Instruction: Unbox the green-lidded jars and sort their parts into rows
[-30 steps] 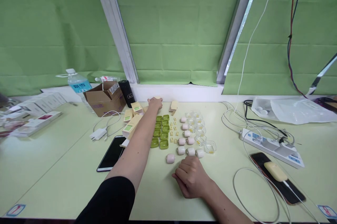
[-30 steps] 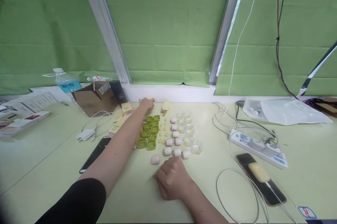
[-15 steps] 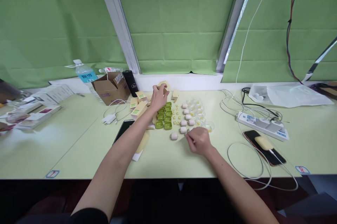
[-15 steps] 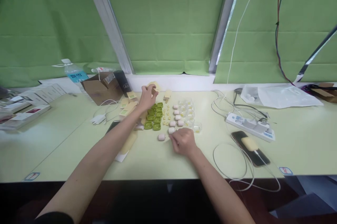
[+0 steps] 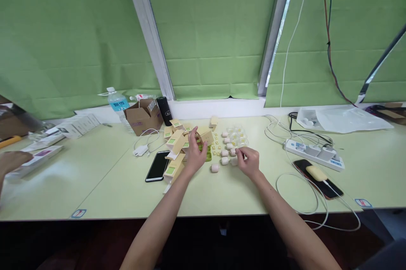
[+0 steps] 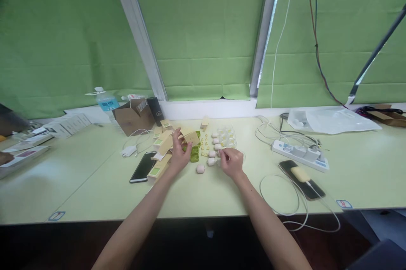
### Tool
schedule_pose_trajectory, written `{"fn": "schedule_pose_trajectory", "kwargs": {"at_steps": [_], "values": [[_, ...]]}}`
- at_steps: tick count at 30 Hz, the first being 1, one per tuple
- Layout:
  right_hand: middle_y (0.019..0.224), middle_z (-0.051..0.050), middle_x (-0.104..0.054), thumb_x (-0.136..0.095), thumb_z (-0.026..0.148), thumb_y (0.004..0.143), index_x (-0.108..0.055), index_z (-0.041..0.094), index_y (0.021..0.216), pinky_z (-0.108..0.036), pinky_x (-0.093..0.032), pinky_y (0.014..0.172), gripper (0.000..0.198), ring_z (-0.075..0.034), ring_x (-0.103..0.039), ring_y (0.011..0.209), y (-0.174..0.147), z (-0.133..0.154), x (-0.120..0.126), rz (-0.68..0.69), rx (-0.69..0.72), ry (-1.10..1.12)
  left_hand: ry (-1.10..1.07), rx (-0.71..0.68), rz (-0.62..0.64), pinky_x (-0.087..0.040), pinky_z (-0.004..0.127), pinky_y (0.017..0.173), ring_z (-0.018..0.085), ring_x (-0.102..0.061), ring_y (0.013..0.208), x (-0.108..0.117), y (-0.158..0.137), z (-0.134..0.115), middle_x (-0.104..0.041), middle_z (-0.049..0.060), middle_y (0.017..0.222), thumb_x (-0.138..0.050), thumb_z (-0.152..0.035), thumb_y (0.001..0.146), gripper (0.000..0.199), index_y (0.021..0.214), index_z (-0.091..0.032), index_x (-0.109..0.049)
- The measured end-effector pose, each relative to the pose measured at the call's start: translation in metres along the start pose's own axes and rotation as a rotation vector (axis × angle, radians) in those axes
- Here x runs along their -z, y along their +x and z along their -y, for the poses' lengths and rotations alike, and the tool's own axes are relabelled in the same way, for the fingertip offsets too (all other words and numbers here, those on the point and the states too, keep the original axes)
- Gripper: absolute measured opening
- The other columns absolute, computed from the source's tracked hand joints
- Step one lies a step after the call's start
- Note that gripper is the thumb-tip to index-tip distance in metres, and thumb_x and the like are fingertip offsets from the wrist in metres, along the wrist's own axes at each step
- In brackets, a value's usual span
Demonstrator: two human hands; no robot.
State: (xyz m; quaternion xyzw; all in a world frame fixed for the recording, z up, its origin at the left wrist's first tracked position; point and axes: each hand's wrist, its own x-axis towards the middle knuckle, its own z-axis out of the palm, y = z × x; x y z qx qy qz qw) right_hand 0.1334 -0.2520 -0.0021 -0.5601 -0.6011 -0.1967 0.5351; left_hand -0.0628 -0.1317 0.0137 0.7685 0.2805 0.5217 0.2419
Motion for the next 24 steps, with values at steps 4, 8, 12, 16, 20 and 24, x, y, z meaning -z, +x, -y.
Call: {"fn": "schedule_pose_trajectory", "kwargs": {"at_steps": [4,8,12,16,20,24], "values": [[0.063,-0.002,-0.064,-0.051,0.027,0.097,-0.064,0.021,0.075,-0.028,-0.043,0.056,0.026,-0.014,-0.053,0.054,0.017,0.006,-0.007,0.042,-0.064,0.088,-0.100,0.077,0.040,-0.055,0.040,0.101,0.024,-0.054,0.129,-0.010,0.003,-0.005,-0.045,0.015,0.143,-0.058,-0.023,0.093,0.074,0.155,-0.032,-0.019],[0.088,-0.006,-0.072,-0.054,0.033,0.096,-0.065,0.022,0.104,-0.030,-0.053,0.061,0.017,-0.018,-0.064,0.071,0.036,0.018,-0.020,0.038,-0.193,0.217,-0.007,-0.043,0.073,-0.051,0.043,0.107,0.027,-0.049,0.137,-0.015,0.006,-0.007,-0.046,0.014,0.144,-0.058,-0.018,0.089,0.064,0.148,-0.028,-0.035],[0.117,-0.012,-0.069,-0.058,0.037,0.095,-0.057,0.024,0.124,-0.032,-0.059,0.064,0.032,-0.022,-0.068,0.091,0.042,0.028,-0.034,0.076,-0.264,0.337,0.127,-0.132,0.060,-0.047,0.047,0.111,0.028,-0.051,0.134,-0.016,-0.001,-0.004,-0.051,0.013,0.138,-0.057,-0.014,0.088,0.059,0.143,-0.027,-0.042],[0.130,-0.015,-0.064,-0.060,0.038,0.094,-0.052,0.024,0.133,-0.037,-0.062,0.071,0.043,-0.026,-0.066,0.104,0.031,0.033,-0.043,0.173,-0.218,0.327,0.175,-0.197,0.108,-0.051,0.046,0.108,0.028,-0.053,0.132,-0.014,-0.013,0.001,-0.052,0.013,0.138,-0.056,-0.012,0.087,0.059,0.143,-0.027,-0.043],[0.131,-0.016,-0.063,-0.060,0.036,0.094,-0.050,0.023,0.137,-0.043,-0.061,0.080,0.047,-0.030,-0.064,0.110,0.018,0.033,-0.046,0.193,-0.169,0.279,0.206,-0.226,0.139,-0.055,0.046,0.104,0.028,-0.056,0.131,-0.012,-0.019,0.002,-0.053,0.012,0.137,-0.054,-0.011,0.088,0.059,0.143,-0.028,-0.044],[0.126,-0.015,-0.066,-0.059,0.036,0.095,-0.051,0.022,0.136,-0.045,-0.060,0.083,0.044,-0.029,-0.066,0.106,0.012,0.031,-0.045,0.163,-0.176,0.271,0.210,-0.248,0.152,-0.056,0.046,0.103,0.028,-0.057,0.130,-0.013,-0.021,0.001,-0.053,0.013,0.137,-0.053,-0.011,0.089,0.056,0.141,-0.027,-0.045]]}}
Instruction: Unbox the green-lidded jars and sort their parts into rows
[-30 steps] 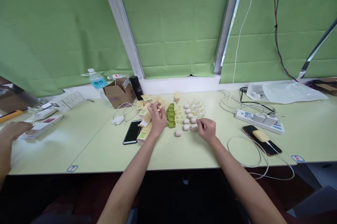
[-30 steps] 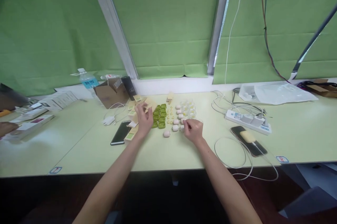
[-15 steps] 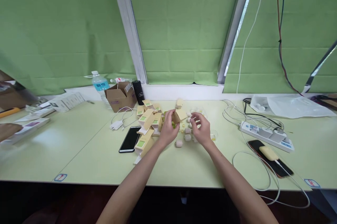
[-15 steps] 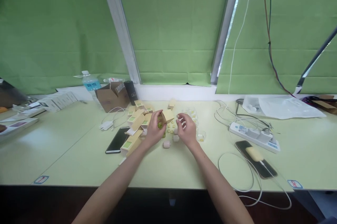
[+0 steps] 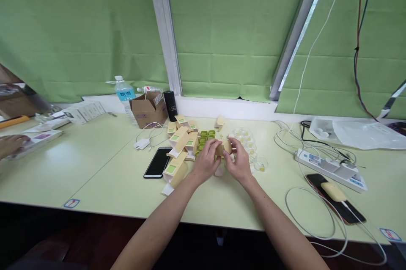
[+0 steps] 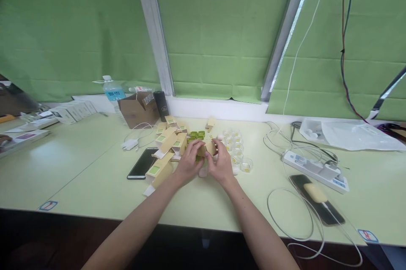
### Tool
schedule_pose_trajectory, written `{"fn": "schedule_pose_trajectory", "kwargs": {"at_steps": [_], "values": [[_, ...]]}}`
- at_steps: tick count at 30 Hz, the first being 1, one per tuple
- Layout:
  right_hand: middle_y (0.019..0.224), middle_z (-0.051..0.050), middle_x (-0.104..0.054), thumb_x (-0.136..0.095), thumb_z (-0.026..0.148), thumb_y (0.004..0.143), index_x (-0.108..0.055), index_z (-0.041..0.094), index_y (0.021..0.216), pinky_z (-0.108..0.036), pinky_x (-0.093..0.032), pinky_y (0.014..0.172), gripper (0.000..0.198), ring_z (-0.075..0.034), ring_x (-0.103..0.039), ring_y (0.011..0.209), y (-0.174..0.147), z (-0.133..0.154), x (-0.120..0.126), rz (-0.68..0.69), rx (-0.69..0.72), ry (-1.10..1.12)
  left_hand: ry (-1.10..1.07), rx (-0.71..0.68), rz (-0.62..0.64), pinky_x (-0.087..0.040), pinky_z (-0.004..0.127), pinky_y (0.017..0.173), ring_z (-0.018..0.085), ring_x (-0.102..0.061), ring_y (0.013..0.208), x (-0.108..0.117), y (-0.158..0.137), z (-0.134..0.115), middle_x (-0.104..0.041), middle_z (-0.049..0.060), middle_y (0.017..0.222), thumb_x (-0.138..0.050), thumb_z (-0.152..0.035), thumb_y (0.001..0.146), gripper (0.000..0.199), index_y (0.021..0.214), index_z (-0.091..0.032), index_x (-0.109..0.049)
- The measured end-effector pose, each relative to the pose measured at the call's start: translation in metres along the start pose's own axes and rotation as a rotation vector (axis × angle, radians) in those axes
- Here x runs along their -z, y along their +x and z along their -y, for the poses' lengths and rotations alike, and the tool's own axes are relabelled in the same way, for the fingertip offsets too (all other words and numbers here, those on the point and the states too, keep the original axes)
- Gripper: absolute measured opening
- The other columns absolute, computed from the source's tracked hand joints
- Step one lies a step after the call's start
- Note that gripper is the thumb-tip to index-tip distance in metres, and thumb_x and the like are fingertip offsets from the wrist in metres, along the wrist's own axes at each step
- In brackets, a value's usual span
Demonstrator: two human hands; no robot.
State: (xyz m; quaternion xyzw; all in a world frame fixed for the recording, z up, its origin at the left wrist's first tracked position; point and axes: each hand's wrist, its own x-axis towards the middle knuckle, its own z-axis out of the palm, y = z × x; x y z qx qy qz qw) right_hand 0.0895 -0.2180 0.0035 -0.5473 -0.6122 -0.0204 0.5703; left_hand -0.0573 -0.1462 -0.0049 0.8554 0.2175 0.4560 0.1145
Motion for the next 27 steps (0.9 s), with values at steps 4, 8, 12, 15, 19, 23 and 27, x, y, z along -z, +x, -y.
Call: {"fn": "schedule_pose_trajectory", "kwargs": {"at_steps": [4,8,12,15,19,23,27], "values": [[0.120,-0.013,-0.068,-0.056,0.037,0.097,-0.050,0.022,0.136,-0.042,-0.059,0.081,0.042,-0.025,-0.069,0.093,-0.003,-0.002,0.005,0.001,0.008,-0.013,-0.015,-0.001,0.011,-0.056,0.045,0.102,0.028,-0.056,0.130,-0.001,-0.001,0.001,-0.053,0.013,0.137,-0.054,-0.009,0.087,0.055,0.139,-0.025,-0.044],[0.078,-0.002,-0.067,-0.038,0.034,0.105,-0.048,0.023,0.137,-0.033,-0.052,0.056,0.035,-0.018,-0.059,0.056,-0.003,-0.003,0.010,-0.062,-0.098,-0.020,-0.069,0.052,0.004,-0.052,0.047,0.107,0.027,-0.054,0.132,-0.003,-0.002,0.005,-0.052,0.012,0.137,-0.057,-0.005,0.083,0.060,0.138,-0.023,-0.041],[0.107,-0.009,-0.070,-0.037,0.031,0.105,-0.042,0.026,0.137,-0.033,-0.055,0.057,0.033,-0.019,-0.066,0.071,0.002,-0.006,0.012,-0.141,-0.097,0.109,-0.163,0.005,-0.032,-0.054,0.044,0.104,0.026,-0.050,0.135,-0.005,-0.003,0.011,-0.049,0.013,0.137,-0.060,-0.006,0.085,0.063,0.139,-0.025,-0.035],[0.130,-0.013,-0.058,-0.039,0.022,0.101,-0.055,0.026,0.118,-0.039,-0.059,0.072,0.023,-0.024,-0.066,0.105,0.005,-0.008,0.013,-0.208,0.051,0.035,-0.158,-0.073,-0.030,-0.056,0.041,0.095,0.024,-0.053,0.130,-0.005,-0.003,0.011,-0.046,0.013,0.136,-0.058,-0.006,0.088,0.054,0.134,-0.027,-0.037],[0.126,-0.012,-0.049,-0.039,0.007,0.092,-0.066,0.024,0.097,-0.042,-0.057,0.078,0.032,-0.028,-0.057,0.120,0.005,-0.011,0.017,-0.233,0.213,-0.136,-0.055,-0.088,0.022,-0.056,0.033,0.085,0.021,-0.058,0.118,-0.002,-0.003,0.007,-0.044,0.010,0.137,-0.056,-0.006,0.090,0.038,0.119,-0.027,-0.048],[0.130,-0.009,-0.048,-0.041,-0.001,0.087,-0.071,0.027,0.097,-0.048,-0.055,0.090,0.042,-0.030,-0.048,0.129,0.005,-0.012,0.020,-0.224,0.307,-0.213,-0.013,-0.073,0.039,-0.057,0.030,0.083,0.020,-0.059,0.115,0.000,-0.003,0.003,-0.041,0.011,0.139,-0.056,-0.005,0.089,0.036,0.118,-0.027,-0.053],[0.140,-0.007,-0.048,-0.041,-0.001,0.087,-0.073,0.031,0.105,-0.058,-0.046,0.106,0.049,-0.031,-0.039,0.137,0.006,-0.012,0.022,-0.204,0.332,-0.283,-0.021,-0.077,0.025,-0.059,0.035,0.089,0.022,-0.059,0.118,0.000,-0.002,0.003,-0.044,0.011,0.135,-0.055,-0.005,0.089,0.046,0.129,-0.027,-0.050]]}}
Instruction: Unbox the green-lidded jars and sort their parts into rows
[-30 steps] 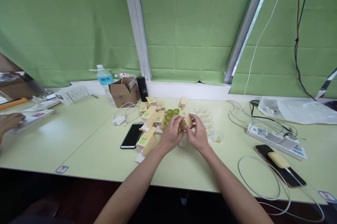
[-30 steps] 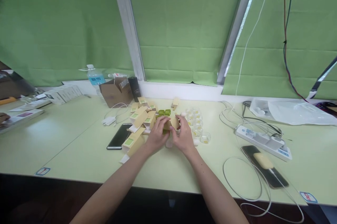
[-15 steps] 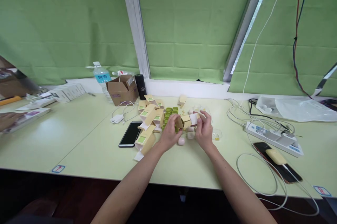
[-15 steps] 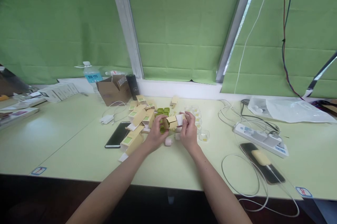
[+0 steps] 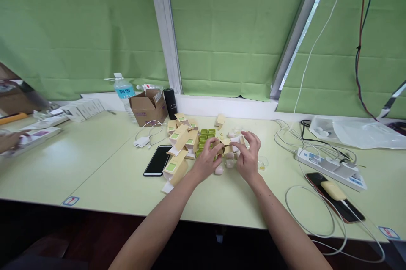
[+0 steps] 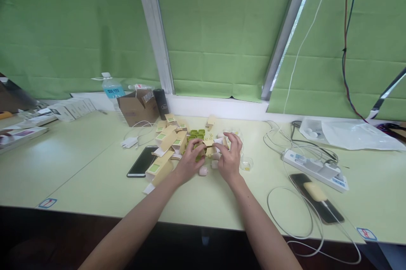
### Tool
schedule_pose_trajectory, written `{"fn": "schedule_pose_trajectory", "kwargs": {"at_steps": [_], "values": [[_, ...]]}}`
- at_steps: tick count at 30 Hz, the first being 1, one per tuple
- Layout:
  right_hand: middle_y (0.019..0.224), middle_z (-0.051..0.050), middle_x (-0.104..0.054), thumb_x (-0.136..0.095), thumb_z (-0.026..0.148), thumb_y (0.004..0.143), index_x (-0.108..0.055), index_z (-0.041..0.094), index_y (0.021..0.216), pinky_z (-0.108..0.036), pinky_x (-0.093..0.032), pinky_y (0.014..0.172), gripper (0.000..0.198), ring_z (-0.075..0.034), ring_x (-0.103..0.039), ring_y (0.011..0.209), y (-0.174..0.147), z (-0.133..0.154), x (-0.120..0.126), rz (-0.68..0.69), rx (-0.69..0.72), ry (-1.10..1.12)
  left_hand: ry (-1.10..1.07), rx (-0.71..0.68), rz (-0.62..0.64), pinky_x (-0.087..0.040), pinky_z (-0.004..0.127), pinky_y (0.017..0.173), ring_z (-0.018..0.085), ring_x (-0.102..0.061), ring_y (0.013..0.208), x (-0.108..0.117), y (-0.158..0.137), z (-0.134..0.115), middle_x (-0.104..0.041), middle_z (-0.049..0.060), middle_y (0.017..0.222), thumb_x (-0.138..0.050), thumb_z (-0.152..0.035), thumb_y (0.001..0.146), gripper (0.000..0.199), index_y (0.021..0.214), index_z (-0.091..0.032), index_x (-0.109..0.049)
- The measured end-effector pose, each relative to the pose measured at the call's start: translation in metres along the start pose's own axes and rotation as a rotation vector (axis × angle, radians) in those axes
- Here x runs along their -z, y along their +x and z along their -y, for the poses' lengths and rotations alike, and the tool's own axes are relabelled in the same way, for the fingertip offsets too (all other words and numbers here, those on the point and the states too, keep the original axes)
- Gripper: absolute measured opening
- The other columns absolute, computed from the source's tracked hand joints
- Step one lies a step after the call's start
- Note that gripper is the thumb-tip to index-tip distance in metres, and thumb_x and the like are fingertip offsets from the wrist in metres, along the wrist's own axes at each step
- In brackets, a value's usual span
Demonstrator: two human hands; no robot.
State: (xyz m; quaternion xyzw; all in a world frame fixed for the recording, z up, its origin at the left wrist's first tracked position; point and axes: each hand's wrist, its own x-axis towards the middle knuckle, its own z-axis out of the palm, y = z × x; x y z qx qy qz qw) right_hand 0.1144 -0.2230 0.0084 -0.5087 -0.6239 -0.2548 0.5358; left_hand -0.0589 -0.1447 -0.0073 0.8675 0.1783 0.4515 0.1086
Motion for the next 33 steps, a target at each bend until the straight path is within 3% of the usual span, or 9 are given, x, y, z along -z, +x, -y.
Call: {"fn": "schedule_pose_trajectory", "kwargs": {"at_steps": [8,13,15,18,21,26,28,33], "values": [[0.149,-0.006,-0.044,-0.041,0.001,0.089,-0.070,0.033,0.122,-0.061,-0.039,0.113,0.054,-0.034,-0.034,0.140,0.002,0.006,0.002,-0.024,0.038,-0.047,-0.018,0.037,0.008,-0.058,0.042,0.099,0.024,-0.057,0.125,0.002,0.001,-0.003,-0.047,0.010,0.131,-0.054,-0.007,0.088,0.059,0.143,-0.028,-0.043],[0.154,-0.007,-0.039,-0.045,0.003,0.088,-0.072,0.028,0.116,-0.064,-0.036,0.112,0.047,-0.037,-0.025,0.145,0.003,0.013,0.005,0.080,0.048,-0.081,0.001,0.017,-0.048,-0.059,0.042,0.100,0.025,-0.056,0.128,0.001,0.002,-0.002,-0.046,0.011,0.133,-0.054,-0.006,0.088,0.063,0.146,-0.028,-0.041],[0.150,-0.008,-0.043,-0.049,0.006,0.089,-0.074,0.026,0.108,-0.064,-0.037,0.112,0.037,-0.038,-0.028,0.143,0.003,0.013,0.007,0.074,0.052,-0.068,0.038,-0.008,-0.075,-0.059,0.042,0.099,0.025,-0.056,0.129,0.000,0.002,-0.001,-0.047,0.011,0.134,-0.053,-0.005,0.088,0.065,0.147,-0.028,-0.041],[0.139,-0.008,-0.052,-0.057,0.013,0.088,-0.071,0.022,0.080,-0.063,-0.039,0.109,0.019,-0.038,-0.034,0.138,0.004,0.012,0.008,-0.002,0.073,-0.051,0.096,-0.034,-0.113,-0.061,0.040,0.095,0.026,-0.057,0.126,-0.002,0.001,0.003,-0.047,0.012,0.134,-0.052,-0.004,0.088,0.064,0.147,-0.027,-0.041],[0.132,-0.008,-0.056,-0.065,0.015,0.087,-0.060,0.020,0.062,-0.061,-0.042,0.106,0.026,-0.038,-0.037,0.135,0.005,0.012,0.006,-0.018,0.106,-0.078,0.152,-0.064,-0.124,-0.063,0.036,0.087,0.024,-0.061,0.120,-0.004,0.001,0.005,-0.048,0.013,0.133,-0.049,-0.003,0.090,0.061,0.146,-0.026,-0.043],[0.140,-0.008,-0.050,-0.072,0.016,0.084,-0.072,0.023,0.078,-0.063,-0.042,0.108,0.009,-0.039,-0.032,0.139,0.009,0.013,0.004,0.005,0.084,-0.129,0.217,-0.120,-0.099,-0.064,0.034,0.081,0.024,-0.064,0.115,-0.005,-0.001,0.005,-0.049,0.013,0.133,-0.048,-0.003,0.091,0.063,0.149,-0.028,-0.042],[0.145,-0.008,-0.046,-0.070,0.014,0.084,-0.075,0.026,0.086,-0.066,-0.040,0.109,0.012,-0.041,-0.028,0.143,0.011,0.012,0.003,0.029,0.081,-0.128,0.235,-0.127,-0.096,-0.063,0.034,0.083,0.024,-0.063,0.117,-0.005,-0.001,0.005,-0.050,0.013,0.132,-0.048,-0.002,0.091,0.063,0.148,-0.028,-0.042],[0.144,-0.006,-0.050,-0.065,0.010,0.084,-0.075,0.026,0.078,-0.068,-0.043,0.105,0.020,-0.042,-0.025,0.145,0.011,0.009,-0.001,0.100,0.045,-0.086,0.265,-0.144,-0.050,-0.064,0.035,0.082,0.026,-0.062,0.122,-0.007,-0.003,0.005,-0.049,0.013,0.136,-0.049,-0.003,0.091,0.061,0.146,-0.030,-0.044]]}}
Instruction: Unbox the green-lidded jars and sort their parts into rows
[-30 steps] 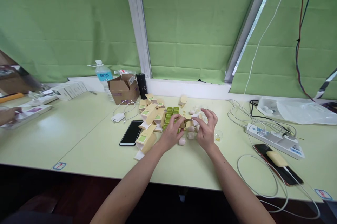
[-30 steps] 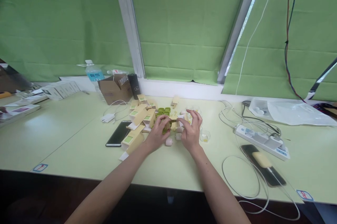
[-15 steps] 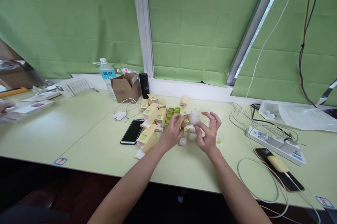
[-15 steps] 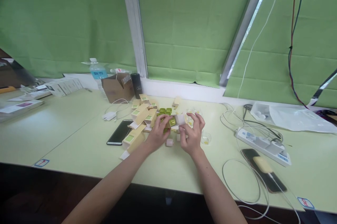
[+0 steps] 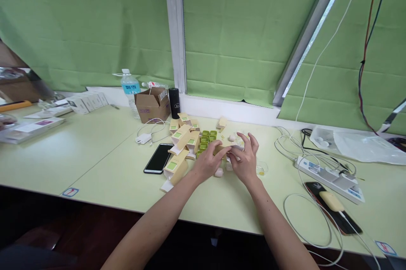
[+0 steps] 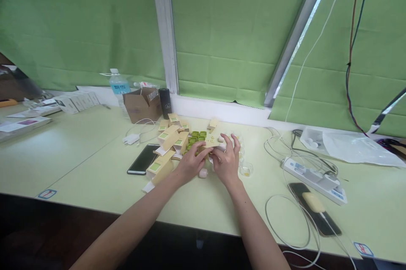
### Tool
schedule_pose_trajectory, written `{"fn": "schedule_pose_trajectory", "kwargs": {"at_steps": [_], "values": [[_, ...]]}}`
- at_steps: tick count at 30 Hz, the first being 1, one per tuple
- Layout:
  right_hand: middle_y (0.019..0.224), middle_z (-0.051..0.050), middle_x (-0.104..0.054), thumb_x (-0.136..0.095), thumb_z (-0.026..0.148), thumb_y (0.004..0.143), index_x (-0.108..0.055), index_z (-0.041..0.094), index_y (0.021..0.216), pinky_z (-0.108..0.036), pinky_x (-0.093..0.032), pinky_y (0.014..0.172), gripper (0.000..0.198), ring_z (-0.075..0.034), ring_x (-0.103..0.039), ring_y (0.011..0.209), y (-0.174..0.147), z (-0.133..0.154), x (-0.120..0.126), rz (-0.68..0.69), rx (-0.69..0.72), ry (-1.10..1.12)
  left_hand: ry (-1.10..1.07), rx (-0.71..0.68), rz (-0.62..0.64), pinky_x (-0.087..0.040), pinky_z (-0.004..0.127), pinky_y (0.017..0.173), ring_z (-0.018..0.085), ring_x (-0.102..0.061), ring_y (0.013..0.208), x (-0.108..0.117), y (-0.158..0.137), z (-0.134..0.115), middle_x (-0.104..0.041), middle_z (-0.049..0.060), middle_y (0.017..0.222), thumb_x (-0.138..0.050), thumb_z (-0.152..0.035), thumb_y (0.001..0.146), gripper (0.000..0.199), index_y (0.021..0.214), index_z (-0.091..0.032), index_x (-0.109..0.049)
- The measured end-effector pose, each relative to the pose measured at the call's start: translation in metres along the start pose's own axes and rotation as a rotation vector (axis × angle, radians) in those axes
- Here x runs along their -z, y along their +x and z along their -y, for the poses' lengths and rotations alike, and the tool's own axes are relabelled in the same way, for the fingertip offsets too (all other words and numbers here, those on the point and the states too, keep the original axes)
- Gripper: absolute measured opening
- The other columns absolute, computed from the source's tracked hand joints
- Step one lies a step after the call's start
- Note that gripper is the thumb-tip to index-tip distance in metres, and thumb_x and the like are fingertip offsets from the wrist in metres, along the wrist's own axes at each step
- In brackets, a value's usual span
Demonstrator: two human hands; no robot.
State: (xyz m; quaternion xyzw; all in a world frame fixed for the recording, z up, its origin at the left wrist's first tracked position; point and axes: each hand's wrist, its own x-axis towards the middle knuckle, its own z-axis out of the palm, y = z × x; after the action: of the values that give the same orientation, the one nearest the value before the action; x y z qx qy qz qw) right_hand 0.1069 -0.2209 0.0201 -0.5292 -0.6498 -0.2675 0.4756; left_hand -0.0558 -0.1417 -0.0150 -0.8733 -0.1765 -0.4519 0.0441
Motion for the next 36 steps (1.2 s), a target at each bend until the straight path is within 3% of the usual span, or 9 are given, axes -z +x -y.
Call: {"fn": "schedule_pose_trajectory", "kwargs": {"at_steps": [6,13,19,26,32,36], "values": [[0.128,-0.009,-0.063,-0.062,0.019,0.091,-0.068,0.025,0.080,-0.066,-0.042,0.109,0.014,-0.035,-0.043,0.140,0.002,0.002,0.000,-0.126,-0.130,0.169,-0.102,0.124,-0.004,-0.062,0.033,0.081,0.024,-0.062,0.117,-0.001,0.004,-0.003,-0.049,0.013,0.133,-0.050,-0.003,0.088,0.064,0.147,-0.028,-0.043],[0.118,-0.016,-0.074,-0.063,0.043,0.095,-0.051,0.023,0.087,-0.052,-0.052,0.101,0.024,-0.029,-0.068,0.119,0.007,0.001,0.009,-0.164,-0.639,0.775,-0.130,0.273,0.011,-0.059,0.038,0.090,0.024,-0.058,0.119,0.004,0.008,-0.003,-0.046,0.011,0.133,-0.052,-0.004,0.087,0.068,0.149,-0.030,-0.041],[0.107,-0.010,-0.076,-0.072,0.052,0.086,-0.050,0.025,0.087,-0.046,-0.059,0.091,0.035,-0.026,-0.073,0.106,0.005,-0.014,0.009,-0.246,-0.795,0.827,-0.126,0.314,0.017,-0.057,0.039,0.093,0.026,-0.056,0.121,0.002,0.006,0.000,-0.046,0.012,0.132,-0.053,-0.005,0.087,0.067,0.149,-0.028,-0.041],[0.106,-0.009,-0.075,-0.069,0.051,0.088,-0.054,0.024,0.089,-0.046,-0.056,0.096,0.031,-0.025,-0.070,0.110,0.001,-0.017,0.004,-0.216,-0.776,0.761,-0.135,0.334,0.015,-0.058,0.037,0.088,0.025,-0.056,0.118,0.001,0.006,0.002,-0.045,0.010,0.131,-0.054,-0.005,0.086,0.069,0.149,-0.032,-0.043],[0.109,-0.010,-0.075,-0.072,0.049,0.086,-0.057,0.022,0.087,-0.044,-0.054,0.095,0.031,-0.025,-0.070,0.108,0.004,-0.013,0.018,-0.238,-0.755,0.774,-0.107,0.313,0.015,-0.058,0.035,0.084,0.025,-0.057,0.117,0.002,0.007,0.002,-0.046,0.011,0.130,-0.052,-0.002,0.084,0.062,0.141,-0.028,-0.052],[0.113,-0.011,-0.075,-0.069,0.045,0.090,-0.055,0.023,0.085,-0.041,-0.056,0.087,0.026,-0.026,-0.070,0.107,0.008,-0.003,0.032,-0.065,-0.659,0.842,-0.035,0.258,0.015,-0.058,0.032,0.078,0.024,-0.058,0.113,0.001,0.006,0.001,-0.046,0.013,0.132,-0.049,-0.001,0.084,0.060,0.137,-0.027,-0.055]]}}
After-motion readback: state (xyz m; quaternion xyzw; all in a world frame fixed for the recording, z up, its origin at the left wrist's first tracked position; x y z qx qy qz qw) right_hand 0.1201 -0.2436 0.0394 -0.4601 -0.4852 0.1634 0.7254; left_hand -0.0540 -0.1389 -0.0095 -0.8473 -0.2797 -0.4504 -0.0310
